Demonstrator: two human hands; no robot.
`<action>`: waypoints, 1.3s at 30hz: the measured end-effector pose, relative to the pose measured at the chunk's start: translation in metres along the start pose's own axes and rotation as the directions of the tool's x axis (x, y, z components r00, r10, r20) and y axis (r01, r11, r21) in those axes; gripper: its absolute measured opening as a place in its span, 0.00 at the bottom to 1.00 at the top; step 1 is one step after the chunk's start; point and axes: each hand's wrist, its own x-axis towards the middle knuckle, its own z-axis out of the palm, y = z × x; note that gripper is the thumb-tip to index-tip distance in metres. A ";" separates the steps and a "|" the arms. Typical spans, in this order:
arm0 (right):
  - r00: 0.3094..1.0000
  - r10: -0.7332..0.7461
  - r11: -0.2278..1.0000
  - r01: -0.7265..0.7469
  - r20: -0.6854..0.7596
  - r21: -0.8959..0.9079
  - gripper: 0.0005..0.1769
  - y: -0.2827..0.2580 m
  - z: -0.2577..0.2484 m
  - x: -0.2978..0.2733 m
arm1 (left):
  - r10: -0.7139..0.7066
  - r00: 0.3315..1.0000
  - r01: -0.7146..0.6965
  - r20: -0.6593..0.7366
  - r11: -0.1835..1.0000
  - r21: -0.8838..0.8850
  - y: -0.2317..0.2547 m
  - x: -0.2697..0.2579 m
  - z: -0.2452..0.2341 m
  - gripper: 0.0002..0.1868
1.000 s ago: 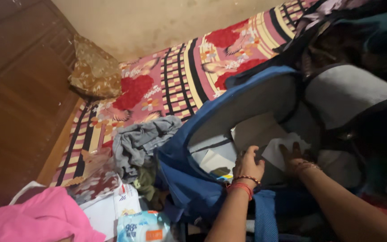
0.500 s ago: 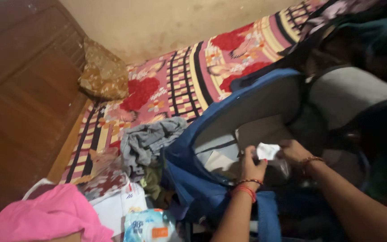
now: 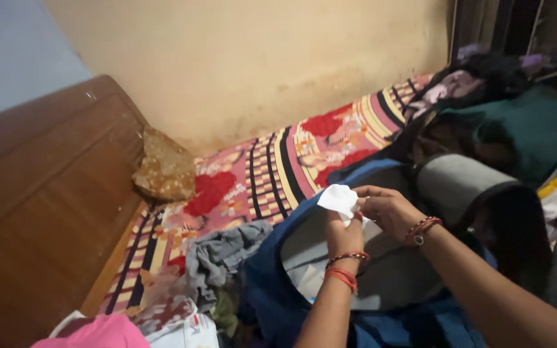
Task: The person packs various clothing items and a small fan into a blue bag on a bed, and subsequently removes a dark green garment to unfold and organize it.
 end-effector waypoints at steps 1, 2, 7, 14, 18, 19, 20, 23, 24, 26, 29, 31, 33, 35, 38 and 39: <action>0.999 -0.019 1.000 0.019 -0.028 -0.010 0.21 -0.008 0.009 -0.001 | -0.012 1.000 0.012 -0.020 1.000 0.006 0.006 0.002 -0.003 0.28; 0.998 -0.039 0.999 0.038 -0.056 -0.020 0.21 -0.017 0.017 -0.003 | -0.024 0.999 0.025 -0.039 1.000 0.012 0.012 0.003 -0.008 0.25; 0.989 -0.129 0.985 0.137 -0.076 0.102 0.20 -0.044 0.064 -0.023 | 0.115 0.969 -0.087 -0.220 0.987 0.132 0.044 0.008 -0.030 0.14; 0.980 -0.197 0.951 0.199 -0.033 0.236 0.18 -0.049 0.119 -0.013 | 0.115 0.897 -0.094 -0.427 0.993 0.071 0.068 0.028 -0.082 0.13; 0.979 -0.202 0.959 0.189 0.038 0.212 0.18 -0.044 0.160 -0.005 | 0.197 0.817 -0.165 -0.541 0.980 0.108 0.078 0.038 -0.127 0.14; 0.976 -0.209 0.960 0.192 0.063 0.205 0.18 -0.041 0.171 -0.005 | 0.153 0.810 -0.106 -0.565 0.988 0.116 0.079 0.038 -0.138 0.14; 0.972 -0.216 0.960 0.196 0.088 0.199 0.17 -0.038 0.183 -0.005 | 0.110 0.800 -0.047 -0.590 0.991 0.122 0.081 0.040 -0.151 0.15; 0.965 -0.190 0.977 0.168 0.182 0.133 0.20 -0.032 0.225 -0.005 | 0.088 0.742 -0.030 -0.665 0.995 0.098 0.085 0.045 -0.190 0.18; 0.957 -0.196 0.978 0.175 0.216 0.114 0.20 -0.030 0.240 -0.005 | 0.099 0.718 -0.053 -0.689 0.995 0.087 0.084 0.046 -0.204 0.19; 0.938 -0.211 0.977 0.195 0.275 0.086 0.22 -0.026 0.268 -0.007 | 0.173 0.675 -0.179 -0.717 0.981 0.069 0.083 0.050 -0.233 0.24; 0.909 -0.205 0.975 0.222 0.364 -0.006 0.23 -0.017 0.309 -0.006 | 0.201 0.612 -0.279 -0.765 0.960 0.029 0.080 0.051 -0.274 0.33; 0.875 -0.236 0.963 0.270 0.422 -0.020 0.23 -0.008 0.333 -0.005 | 0.172 0.574 -0.247 -0.801 0.968 0.031 0.076 0.050 -0.302 0.33; 0.846 -0.244 0.956 0.292 0.474 -0.029 0.24 0.002 0.355 -0.005 | 0.128 0.534 -0.145 -0.836 0.988 0.058 0.074 0.048 -0.331 0.30; 0.826 -0.231 0.956 0.292 0.514 -0.038 0.24 0.013 0.375 -0.006 | 0.113 0.473 -0.089 -0.874 0.993 0.080 0.076 0.041 -0.360 0.31; 0.830 -0.185 0.965 0.254 0.526 -0.062 0.22 0.029 0.407 -0.007 | 0.135 0.413 -0.115 -0.901 0.989 0.095 0.086 0.025 -0.403 0.36; 0.808 -0.190 0.965 0.260 0.558 -0.047 0.23 0.033 0.416 -0.008 | 0.149 0.396 -0.143 -0.906 0.985 0.099 0.090 0.020 -0.416 0.38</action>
